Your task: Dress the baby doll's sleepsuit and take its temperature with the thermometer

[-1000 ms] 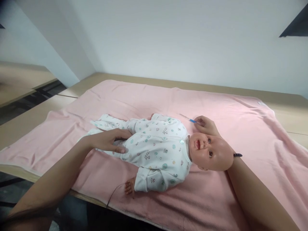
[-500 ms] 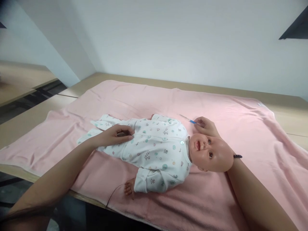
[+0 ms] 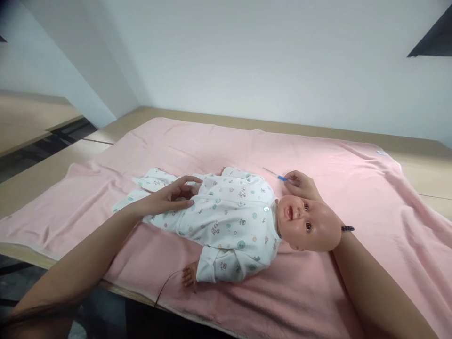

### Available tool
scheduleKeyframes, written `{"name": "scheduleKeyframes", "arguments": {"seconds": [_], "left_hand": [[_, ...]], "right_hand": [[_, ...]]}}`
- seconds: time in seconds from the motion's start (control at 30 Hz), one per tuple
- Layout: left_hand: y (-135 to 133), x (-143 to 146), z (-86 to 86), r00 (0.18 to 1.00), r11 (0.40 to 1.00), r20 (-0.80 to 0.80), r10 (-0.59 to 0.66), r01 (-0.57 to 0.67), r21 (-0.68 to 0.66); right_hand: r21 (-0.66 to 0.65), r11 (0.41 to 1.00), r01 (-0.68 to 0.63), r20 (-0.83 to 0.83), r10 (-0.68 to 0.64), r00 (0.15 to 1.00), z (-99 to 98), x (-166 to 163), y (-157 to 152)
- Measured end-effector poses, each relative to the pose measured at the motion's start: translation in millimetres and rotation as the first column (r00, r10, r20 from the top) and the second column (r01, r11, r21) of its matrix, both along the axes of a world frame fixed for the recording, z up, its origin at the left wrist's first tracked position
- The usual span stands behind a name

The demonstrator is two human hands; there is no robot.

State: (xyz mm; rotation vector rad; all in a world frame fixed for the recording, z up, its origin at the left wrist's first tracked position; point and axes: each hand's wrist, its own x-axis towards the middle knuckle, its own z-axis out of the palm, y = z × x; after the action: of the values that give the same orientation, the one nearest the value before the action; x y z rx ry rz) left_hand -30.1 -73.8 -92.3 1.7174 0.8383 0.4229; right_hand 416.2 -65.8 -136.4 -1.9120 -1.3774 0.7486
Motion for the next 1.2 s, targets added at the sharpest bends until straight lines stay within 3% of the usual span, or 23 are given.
{"name": "scheduleKeyframes", "arguments": {"seconds": [0.13,0.23,0.37,0.53,0.67,0.83,0.97,1.07,1.2], "left_hand": [[1,-3,-2.5,1.0,0.998,-0.019,-0.025,0.026,0.063],[3,-4,-4.8,0.996,0.991,-0.077,-0.041,0.05,0.128],[2,-3,-5.0,0.997,0.987,-0.073,0.037,-0.025,0.16],[0,-1,-3.9,0.988,0.977,-0.043,0.148,-0.139,0.164],[1,0,-3.9,0.992,0.993,-0.09,0.087,-0.078,0.093],[2,1,-4.4,0.99,0.997,-0.131,0.058,-0.051,0.057],[4,2,-4.4,0.987,0.995,-0.153,0.056,-0.043,0.091],[9,3,1.1,0.969,0.978,-0.201,0.144,-0.108,0.179],[19,10,28.9,0.9,0.868,-0.255,0.352,-0.212,0.45]], "right_hand": [[0.152,0.988,-0.016,-0.026,0.02,0.999,-4.4,-3,-2],[0.194,0.98,-0.036,-0.04,0.044,0.998,-4.9,-1,10],[0.271,0.962,-0.028,-0.056,0.045,0.997,-9.7,2,21],[0.333,0.942,-0.039,-0.081,0.07,0.994,-16.6,0,21],[0.364,0.928,-0.079,-0.095,0.121,0.988,-13.6,-4,17],[0.479,0.859,-0.183,-0.124,0.272,0.954,-8.9,-10,13],[0.365,0.919,-0.15,-0.062,0.185,0.981,-10.0,-14,19],[0.308,0.947,-0.093,-0.031,0.108,0.994,-12.3,-14,21],[0.266,0.962,-0.066,-0.062,0.086,0.994,-17.1,-5,16]]}}
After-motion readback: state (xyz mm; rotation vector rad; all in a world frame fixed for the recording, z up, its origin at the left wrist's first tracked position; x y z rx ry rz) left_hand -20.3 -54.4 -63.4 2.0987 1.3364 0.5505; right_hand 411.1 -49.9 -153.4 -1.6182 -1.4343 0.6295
